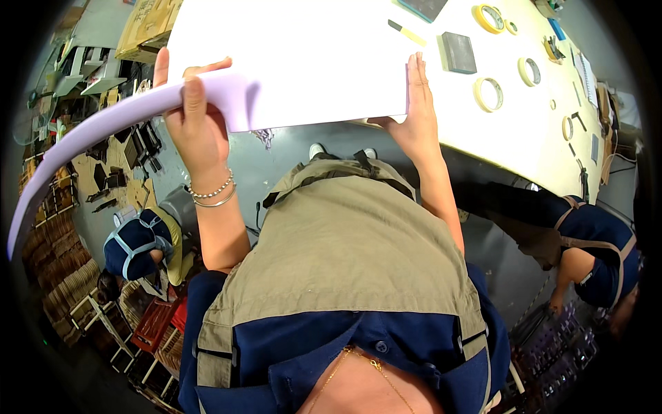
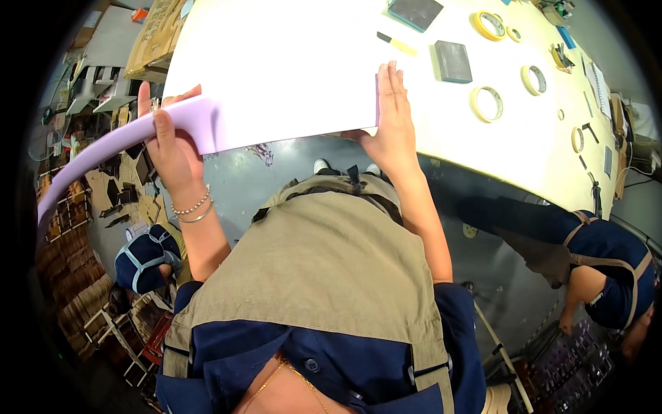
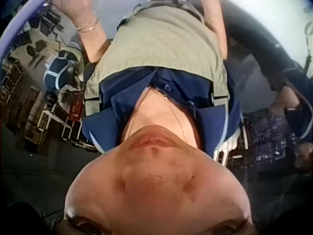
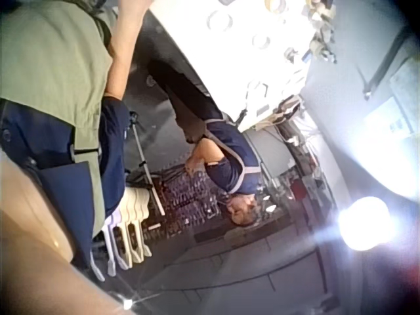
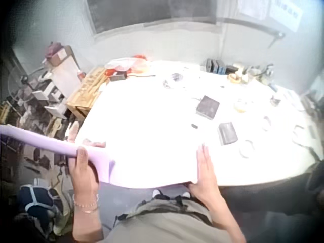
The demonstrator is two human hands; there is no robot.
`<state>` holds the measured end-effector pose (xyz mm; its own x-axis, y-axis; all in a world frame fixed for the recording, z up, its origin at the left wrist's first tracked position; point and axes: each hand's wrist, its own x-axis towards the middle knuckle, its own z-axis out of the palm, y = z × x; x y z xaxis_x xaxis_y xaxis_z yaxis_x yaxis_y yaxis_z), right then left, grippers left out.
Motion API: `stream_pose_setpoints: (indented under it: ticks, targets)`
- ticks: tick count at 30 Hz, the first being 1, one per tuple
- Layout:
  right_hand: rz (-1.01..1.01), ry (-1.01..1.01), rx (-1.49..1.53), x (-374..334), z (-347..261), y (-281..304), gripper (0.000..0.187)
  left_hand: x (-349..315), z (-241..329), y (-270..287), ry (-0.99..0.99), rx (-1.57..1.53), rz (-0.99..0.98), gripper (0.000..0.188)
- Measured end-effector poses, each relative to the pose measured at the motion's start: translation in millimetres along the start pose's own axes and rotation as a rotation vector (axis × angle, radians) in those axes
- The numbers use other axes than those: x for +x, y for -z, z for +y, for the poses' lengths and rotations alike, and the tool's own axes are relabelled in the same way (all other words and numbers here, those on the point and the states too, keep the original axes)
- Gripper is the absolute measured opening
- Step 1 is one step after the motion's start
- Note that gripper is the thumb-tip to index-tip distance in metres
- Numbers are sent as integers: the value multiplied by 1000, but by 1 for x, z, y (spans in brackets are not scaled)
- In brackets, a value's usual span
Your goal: The person sands the edges and surfaces of a purple guitar body using sanding blocks and sandpaper. They repeatedly flip the guitar body to access different sides and smooth the finish.
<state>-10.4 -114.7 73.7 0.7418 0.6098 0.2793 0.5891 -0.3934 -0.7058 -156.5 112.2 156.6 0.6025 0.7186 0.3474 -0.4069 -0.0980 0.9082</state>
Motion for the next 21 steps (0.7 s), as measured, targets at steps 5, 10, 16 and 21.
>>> stream_pose_setpoints:
  ticks: [5,10,16,21]
  targets:
    - [-13,104,-237,5,-21,4,111,10,6,-36,-57,103,-272,68]
    - [-18,98,67,8,-38,6,115,17,9,-56,-67,70,-378,64]
    - [-57,-27,-295,0,-12,11,117,14,3,-38,-65,-46,-257,63]
    - [-33,-273,562,-6,35,-8,112,13,-2,-7,3,-25,-49,67]
